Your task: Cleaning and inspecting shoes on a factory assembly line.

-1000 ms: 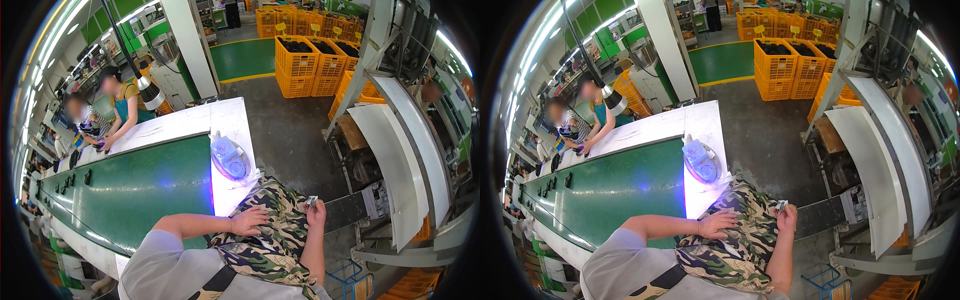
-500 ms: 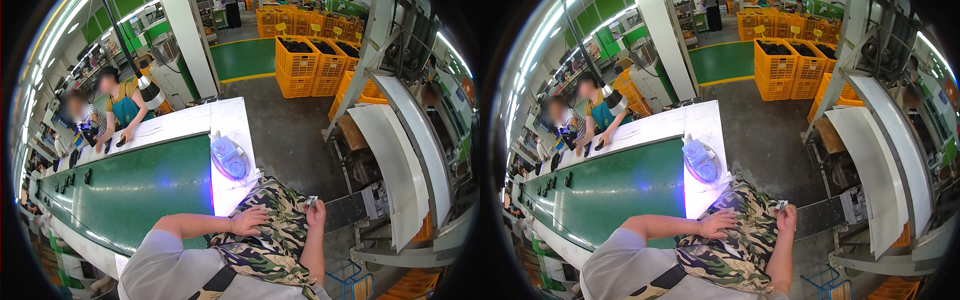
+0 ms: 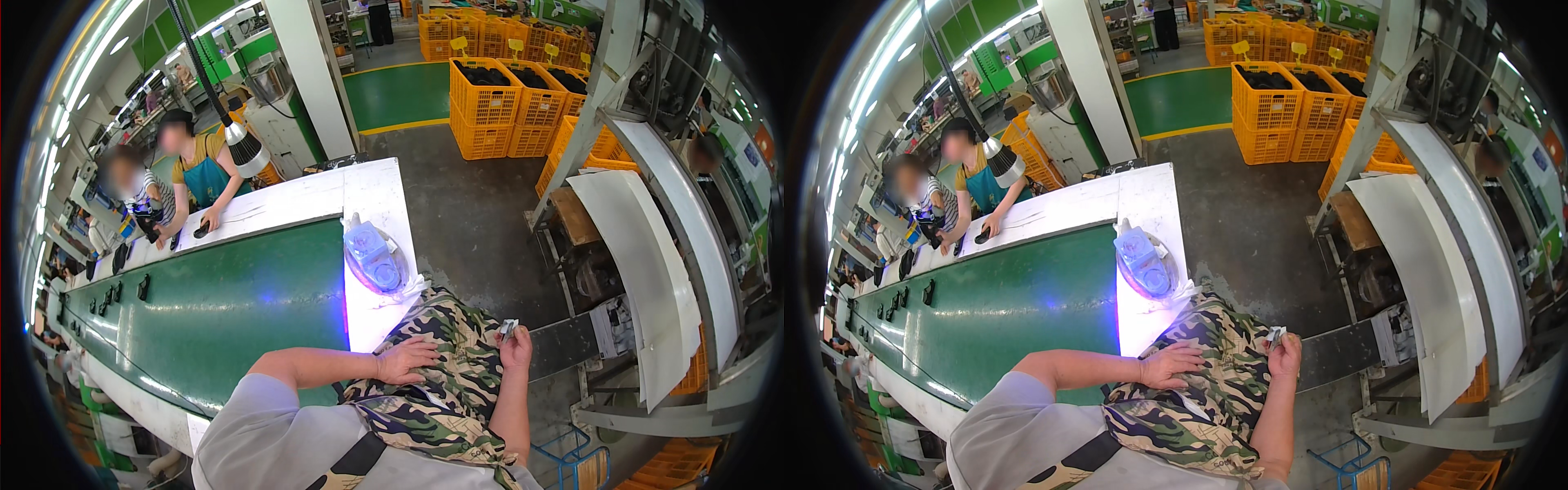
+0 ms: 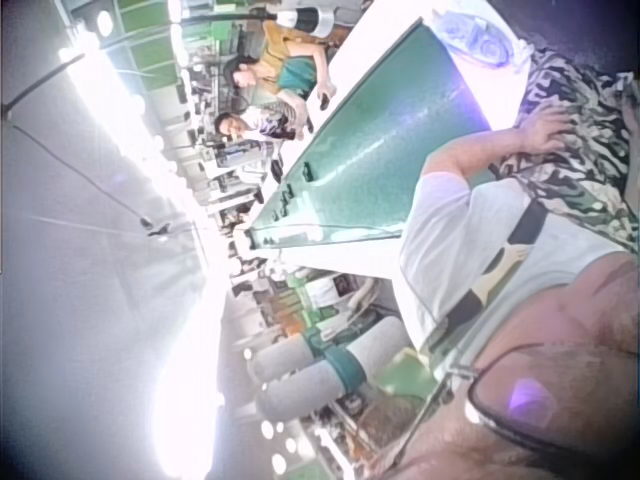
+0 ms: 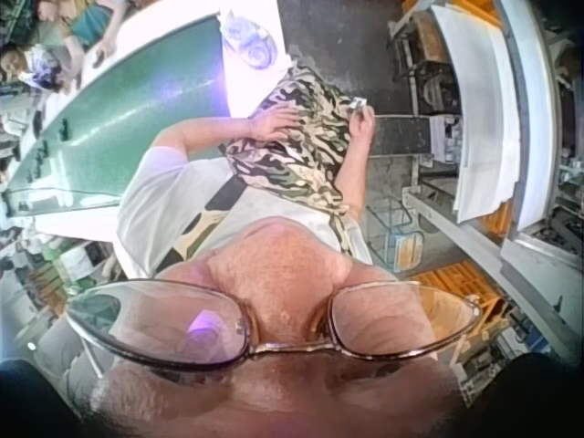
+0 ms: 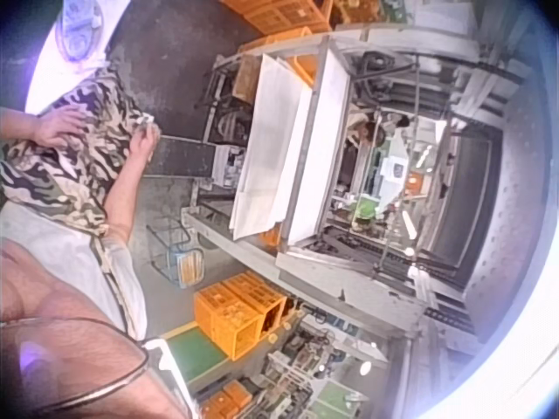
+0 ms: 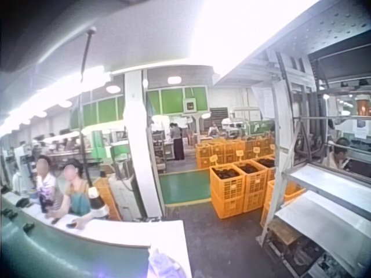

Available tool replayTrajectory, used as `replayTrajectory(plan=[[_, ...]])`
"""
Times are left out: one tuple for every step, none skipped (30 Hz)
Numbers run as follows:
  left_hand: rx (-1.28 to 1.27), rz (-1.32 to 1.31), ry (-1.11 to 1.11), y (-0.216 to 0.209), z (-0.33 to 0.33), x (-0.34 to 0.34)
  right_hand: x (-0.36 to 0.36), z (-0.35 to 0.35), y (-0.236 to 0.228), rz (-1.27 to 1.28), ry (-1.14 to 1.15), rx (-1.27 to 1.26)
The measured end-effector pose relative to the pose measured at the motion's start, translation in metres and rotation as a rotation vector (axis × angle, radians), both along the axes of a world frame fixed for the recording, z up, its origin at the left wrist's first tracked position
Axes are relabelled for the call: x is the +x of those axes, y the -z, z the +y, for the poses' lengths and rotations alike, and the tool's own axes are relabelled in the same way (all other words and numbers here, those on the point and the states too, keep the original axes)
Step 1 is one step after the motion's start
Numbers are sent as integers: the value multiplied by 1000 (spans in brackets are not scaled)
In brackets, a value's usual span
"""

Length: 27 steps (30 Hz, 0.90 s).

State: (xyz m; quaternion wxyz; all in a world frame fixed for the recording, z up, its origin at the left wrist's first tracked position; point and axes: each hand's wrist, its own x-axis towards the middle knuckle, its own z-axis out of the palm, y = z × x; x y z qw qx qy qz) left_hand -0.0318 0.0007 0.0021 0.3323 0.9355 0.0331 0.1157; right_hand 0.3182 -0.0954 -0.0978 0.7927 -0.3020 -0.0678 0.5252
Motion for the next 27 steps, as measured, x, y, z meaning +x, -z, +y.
replayTrajectory(plan=[[-3,-2,2,-1,0,0,0,0,1,1,6,-4],[-3,-2,0,1,0,0,0,0,0,1,5,-4],[-8,1,3,3,1,-1,-1,1,-1,11,13,-16],[-13,3,6,4,1,-1,-1,1,-1,21,21,-28],[-13,3,6,4,1,-1,-2,1,-2,21,21,-28],[-13,2,4,4,1,-1,-2,1,-4,14,17,-21],[-13,1,3,3,1,-1,-3,1,-5,8,12,-13],[-12,1,3,3,1,-1,-3,1,-5,9,13,-13],[-12,3,4,4,1,-1,-3,1,-6,13,15,-14],[-11,4,6,4,1,-1,-4,1,-7,18,17,-15],[-13,3,5,4,1,-1,-4,1,-8,17,17,-16],[-16,1,5,5,1,-1,-4,1,-8,16,14,-21],[-18,0,5,5,1,-1,-4,1,-9,14,11,-25],[-18,0,6,4,1,-1,-4,0,-9,15,12,-25],[-11,-3,7,2,1,0,-4,0,-8,15,12,-27],[-4,-7,8,1,0,0,-4,-1,-8,15,11,-28],[-4,-7,8,0,0,0,-3,-1,-8,15,11,-28],[-5,-6,7,-1,0,0,-3,-1,-9,0,-3,-10],[-7,-5,7,-2,0,0,-2,-1,-9,-16,-18,8],[-6,-4,5,-2,0,0,-3,-1,-9,-16,-19,8],[-6,-5,5,-2,0,0,-3,0,-9,-10,-15,2],[-6,-6,4,-1,0,0,-3,0,-9,-5,-11,-5],[-6,-6,4,-1,0,0,-3,0,-8,-5,-12,-5],[-6,-7,4,-1,0,0,-3,0,-7,1,-5,-14],[-5,-9,4,-1,0,0,-3,0,-6,6,1,-23],[-5,-8,4,-1,0,0,-3,0,-5,6,1,-23],[-8,-11,5,-2,0,0,-2,0,-4,3,3,-20]])
